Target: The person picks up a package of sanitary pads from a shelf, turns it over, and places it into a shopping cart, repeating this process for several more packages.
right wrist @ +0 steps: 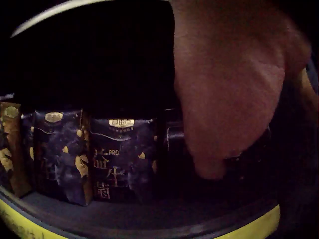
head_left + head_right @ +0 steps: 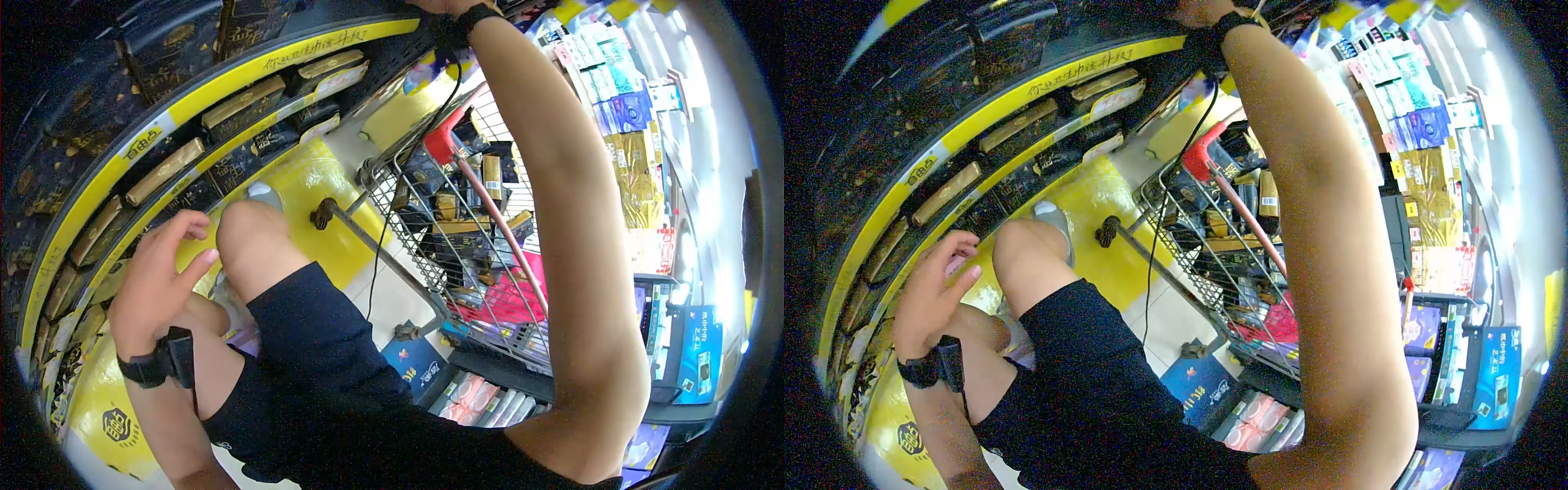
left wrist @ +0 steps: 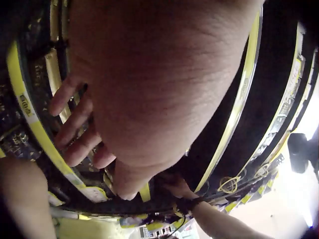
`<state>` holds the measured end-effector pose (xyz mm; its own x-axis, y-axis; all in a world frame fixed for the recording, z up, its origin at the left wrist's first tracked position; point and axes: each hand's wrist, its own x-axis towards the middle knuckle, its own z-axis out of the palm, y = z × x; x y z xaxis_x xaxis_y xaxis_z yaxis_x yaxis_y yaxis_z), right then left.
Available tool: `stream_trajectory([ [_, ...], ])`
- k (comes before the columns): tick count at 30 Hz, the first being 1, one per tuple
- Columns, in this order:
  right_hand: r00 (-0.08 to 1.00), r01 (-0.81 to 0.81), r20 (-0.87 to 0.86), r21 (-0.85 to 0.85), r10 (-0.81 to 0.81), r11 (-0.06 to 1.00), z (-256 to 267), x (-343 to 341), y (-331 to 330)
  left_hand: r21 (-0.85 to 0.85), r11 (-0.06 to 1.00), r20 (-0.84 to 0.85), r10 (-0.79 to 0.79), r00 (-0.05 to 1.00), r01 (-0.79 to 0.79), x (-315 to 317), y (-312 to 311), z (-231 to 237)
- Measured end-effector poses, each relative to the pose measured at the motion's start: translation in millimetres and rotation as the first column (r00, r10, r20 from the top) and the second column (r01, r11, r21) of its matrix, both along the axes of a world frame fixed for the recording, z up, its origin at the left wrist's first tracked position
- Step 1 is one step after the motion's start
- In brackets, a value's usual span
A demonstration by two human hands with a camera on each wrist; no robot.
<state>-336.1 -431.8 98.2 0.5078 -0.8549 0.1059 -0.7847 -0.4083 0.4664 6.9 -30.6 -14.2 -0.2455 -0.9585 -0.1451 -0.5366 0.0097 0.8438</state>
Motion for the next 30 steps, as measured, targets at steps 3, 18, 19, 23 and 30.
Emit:
stream_trajectory([
  [3,0.984,0.100,0.146,0.027,-0.103,0.995,24,9,52,-0.085,0.996,-0.038,0.014,0.999,-0.017,-3,11,-2],
  [18,0.842,-0.495,0.260,0.024,0.472,0.869,42,32,153,-0.377,0.923,-0.310,-0.050,0.949,-0.075,-79,31,27],
  [19,0.825,-0.522,0.268,0.026,0.497,0.853,43,38,162,-0.354,0.928,-0.339,-0.015,0.941,-0.113,-79,30,28],
  [23,0.749,-0.625,0.391,0.152,0.535,0.765,49,60,216,-0.367,0.865,-0.517,0.116,0.848,-0.343,-66,28,22],
  [30,0.450,-0.861,0.892,0.448,-0.048,0.240,32,81,316,-0.244,0.933,-0.718,0.011,0.696,-0.266,-58,45,42],
])
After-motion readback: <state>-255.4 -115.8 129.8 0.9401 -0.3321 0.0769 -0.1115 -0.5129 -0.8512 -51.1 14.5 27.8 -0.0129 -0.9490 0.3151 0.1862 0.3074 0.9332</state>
